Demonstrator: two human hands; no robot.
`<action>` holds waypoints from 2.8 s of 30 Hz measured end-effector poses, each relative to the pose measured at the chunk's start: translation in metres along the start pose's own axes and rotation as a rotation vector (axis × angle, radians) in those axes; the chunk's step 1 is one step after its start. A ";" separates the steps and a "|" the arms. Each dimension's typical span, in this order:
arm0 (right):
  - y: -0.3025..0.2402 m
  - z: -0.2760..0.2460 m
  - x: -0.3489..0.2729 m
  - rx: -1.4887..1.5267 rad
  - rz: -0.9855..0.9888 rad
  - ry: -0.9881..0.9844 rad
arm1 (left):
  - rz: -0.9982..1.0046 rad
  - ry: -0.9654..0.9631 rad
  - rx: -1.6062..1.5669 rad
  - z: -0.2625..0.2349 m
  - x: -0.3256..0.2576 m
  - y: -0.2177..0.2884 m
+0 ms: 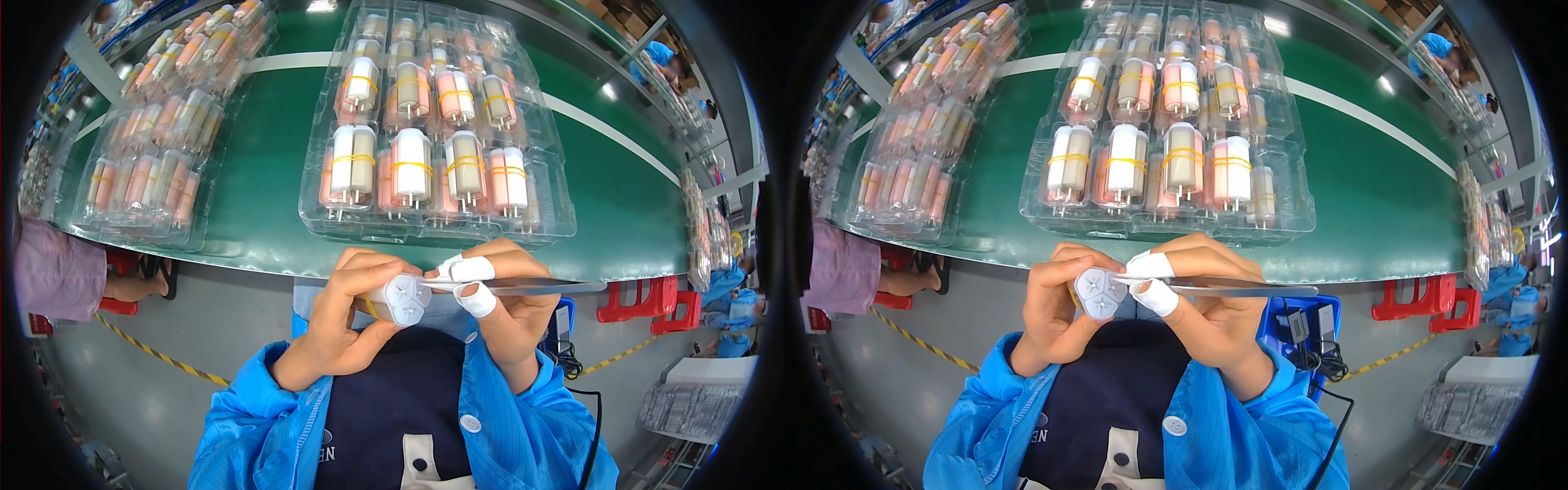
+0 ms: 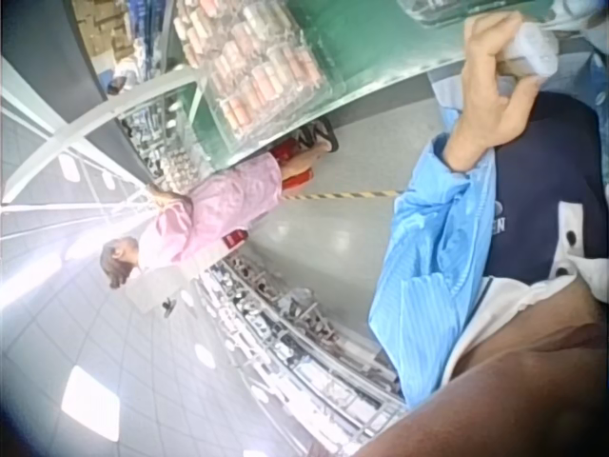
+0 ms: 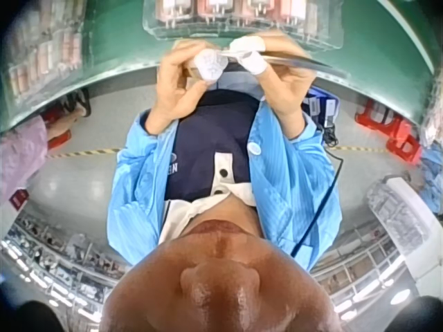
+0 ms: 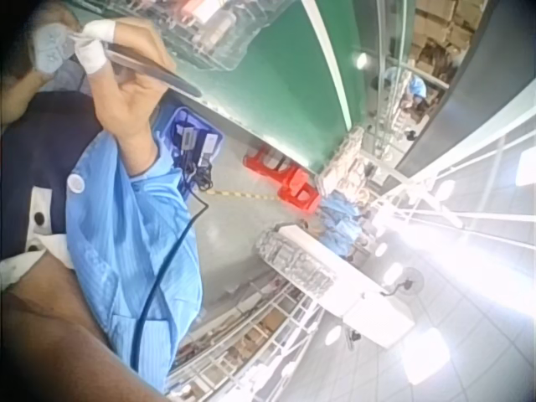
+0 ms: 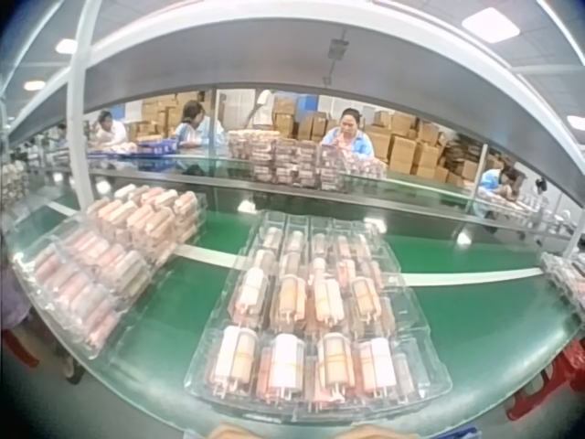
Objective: The person uses tweezers to insert small white components into the top of cylindrical objects wrapped in rubber bands. The person handles the items one at a time, picking them from a clear plastic tray, performing the insertion, and placing them back into the tray.
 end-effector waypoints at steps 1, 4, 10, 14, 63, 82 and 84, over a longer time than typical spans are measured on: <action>-0.001 0.001 0.000 -0.024 -0.014 -0.016 | 0.002 -0.003 -0.001 0.000 0.000 0.000; 0.002 0.001 0.000 -0.027 0.012 -0.022 | 0.003 -0.003 -0.003 -0.001 0.000 -0.001; 0.002 0.003 0.001 -0.081 0.021 -0.053 | -0.028 0.017 -0.009 -0.002 -0.003 -0.004; 0.000 0.005 0.002 -0.104 0.007 -0.067 | -0.053 0.040 -0.023 -0.003 -0.006 -0.007; 0.001 0.002 0.001 -0.079 0.007 -0.028 | 0.026 -0.003 0.079 -0.004 0.000 0.000; -0.029 0.019 0.003 -0.329 0.042 -0.227 | 0.124 -0.129 0.288 0.005 0.014 0.038; -0.024 0.014 0.001 0.089 0.194 -0.218 | 0.153 -0.140 0.261 0.005 0.017 0.047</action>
Point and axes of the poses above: each hand's wrist, its own x-axis towards the middle knuckle, its own z-axis out of the palm, y = z × x, the point moved 10 cm from there along x, towards the middle knuckle, and after that the axes turned 12 degrees about z, right-handed, at the moved point
